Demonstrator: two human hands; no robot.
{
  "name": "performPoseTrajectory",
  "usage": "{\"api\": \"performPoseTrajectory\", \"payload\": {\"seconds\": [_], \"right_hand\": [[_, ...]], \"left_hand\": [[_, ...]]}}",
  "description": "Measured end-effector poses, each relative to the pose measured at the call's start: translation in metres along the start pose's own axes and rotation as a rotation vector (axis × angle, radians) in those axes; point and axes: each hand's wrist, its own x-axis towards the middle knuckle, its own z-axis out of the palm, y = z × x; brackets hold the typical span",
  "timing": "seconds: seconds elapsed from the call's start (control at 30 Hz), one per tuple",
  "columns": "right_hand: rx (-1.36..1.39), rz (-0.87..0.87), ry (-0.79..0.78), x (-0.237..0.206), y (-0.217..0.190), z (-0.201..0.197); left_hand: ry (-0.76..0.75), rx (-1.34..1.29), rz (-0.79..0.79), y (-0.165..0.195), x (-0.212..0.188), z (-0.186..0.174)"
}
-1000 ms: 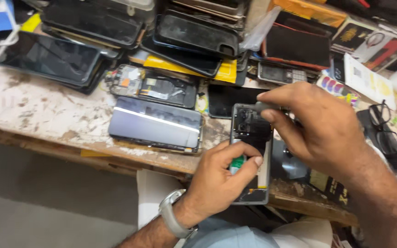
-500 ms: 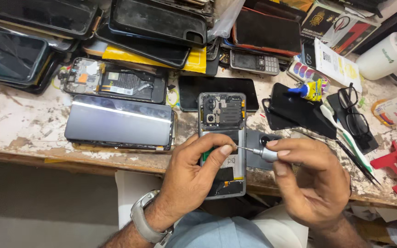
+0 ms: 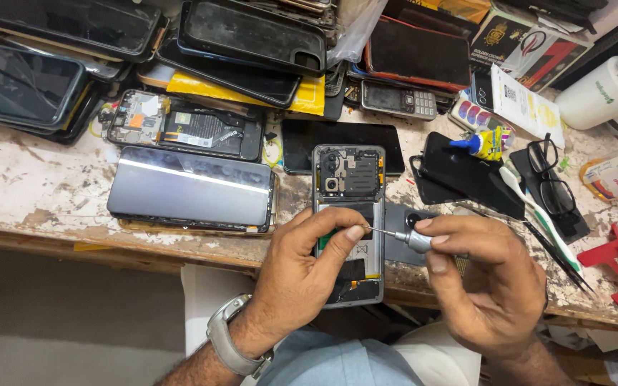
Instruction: The person uses a screwdriver to remove screws from the internal frame of a disassembled smartphone. They repeatedly loosen and remove screws from various locations on the phone's chassis while holding the device steady.
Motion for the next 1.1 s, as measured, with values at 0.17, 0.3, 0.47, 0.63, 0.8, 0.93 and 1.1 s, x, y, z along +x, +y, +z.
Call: {"api": "performPoseTrajectory", "payload": {"seconds": [0.17,0.3,0.47,0.63,0.8,0.93,1.1], "right_hand": [[0.021,0.017,-0.007,0.002,-0.003,0.001],[0.012,0.008,-0.021,0.000,-0.002,-0.001],[-0.005,0.006,-0.031,0.003,-0.004,-0.003],[0.028,-0.017,0.071,0.029,-0.009,-0.006],[-0.094,-0.160,-0.032,0.063,-0.003,-0.001],[-0.226,-0.197,-0.085,0.076,-0.006,0.007],[-0.302,-0.221,-0.106,0.082,-0.009,0.015]], "left_hand": [[-0.015,0.012,-0.014,0.001,0.000,-0.001],[-0.019,-0.005,0.013,0.001,0.000,-0.001],[-0.052,-0.005,-0.081,0.006,0.001,-0.003],[-0.053,0.026,-0.046,0.013,0.002,-0.004],[-0.085,0.080,-0.079,0.016,-0.002,-0.002],[-0.067,0.101,-0.021,0.014,-0.003,-0.004],[-0.083,0.100,-0.036,0.012,-0.003,-0.008]]}}
